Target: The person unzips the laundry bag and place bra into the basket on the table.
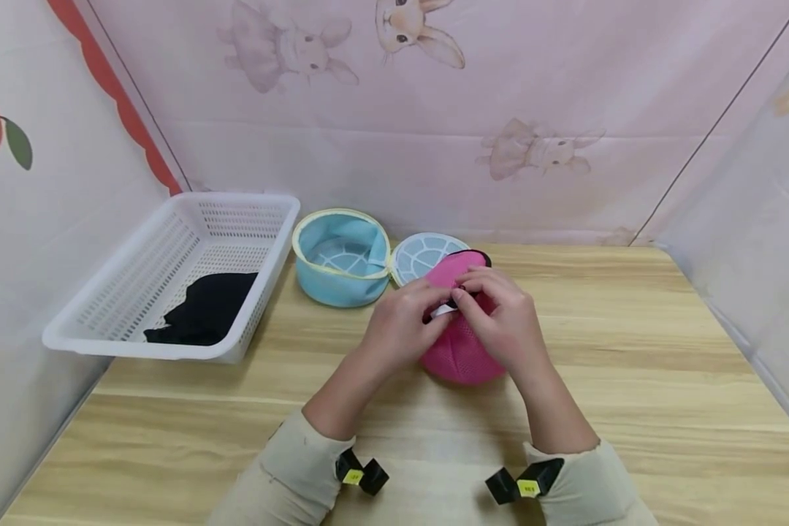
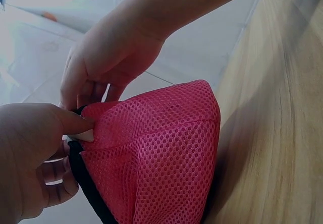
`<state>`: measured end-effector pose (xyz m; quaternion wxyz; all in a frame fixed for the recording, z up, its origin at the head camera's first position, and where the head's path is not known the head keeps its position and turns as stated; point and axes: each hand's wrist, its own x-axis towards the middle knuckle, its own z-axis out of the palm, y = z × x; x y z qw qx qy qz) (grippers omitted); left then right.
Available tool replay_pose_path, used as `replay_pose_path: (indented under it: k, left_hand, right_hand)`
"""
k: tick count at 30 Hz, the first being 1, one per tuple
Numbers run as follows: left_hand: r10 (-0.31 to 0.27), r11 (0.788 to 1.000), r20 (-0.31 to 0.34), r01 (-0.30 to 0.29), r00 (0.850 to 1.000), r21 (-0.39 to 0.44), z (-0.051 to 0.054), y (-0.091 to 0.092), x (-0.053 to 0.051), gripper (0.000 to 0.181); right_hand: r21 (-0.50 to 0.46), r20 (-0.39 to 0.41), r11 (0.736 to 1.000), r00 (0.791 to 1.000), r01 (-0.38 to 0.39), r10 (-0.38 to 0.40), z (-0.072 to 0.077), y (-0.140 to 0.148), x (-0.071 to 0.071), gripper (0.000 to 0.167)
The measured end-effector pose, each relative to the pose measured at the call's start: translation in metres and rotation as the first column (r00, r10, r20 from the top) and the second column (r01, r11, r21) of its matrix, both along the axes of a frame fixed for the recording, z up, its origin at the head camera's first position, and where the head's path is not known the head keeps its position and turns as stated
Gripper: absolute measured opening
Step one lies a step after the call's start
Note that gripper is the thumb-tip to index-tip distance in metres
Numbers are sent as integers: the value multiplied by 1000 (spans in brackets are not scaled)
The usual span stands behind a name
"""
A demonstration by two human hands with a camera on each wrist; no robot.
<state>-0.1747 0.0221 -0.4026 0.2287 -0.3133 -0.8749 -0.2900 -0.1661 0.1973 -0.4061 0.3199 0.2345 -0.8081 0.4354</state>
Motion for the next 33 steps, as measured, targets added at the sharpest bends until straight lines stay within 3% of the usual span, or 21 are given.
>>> replay_pose_path:
  k: [10, 15, 21, 33]
  left_hand:
    - [-22, 1000, -36, 22, 999, 11, 0, 0, 0, 21]
    - [-29, 999, -17, 30, 999, 38, 0, -1, -1, 19]
    - [-34, 998, 3, 34, 999, 55, 0, -2, -2, 21]
    - [-25, 997, 7, 24, 1000, 71, -1, -3, -3, 19]
  right_hand:
    - [50, -149, 997, 987, 67, -58, -4, -3, -1, 11]
    - [95, -213, 990, 974, 104, -82, -5, -4, -1, 9]
    - [146, -245, 977, 963, 154, -115, -5, -4, 0, 9]
    - [126, -270, 974, 951, 189, -150, -7, -2, -2, 6]
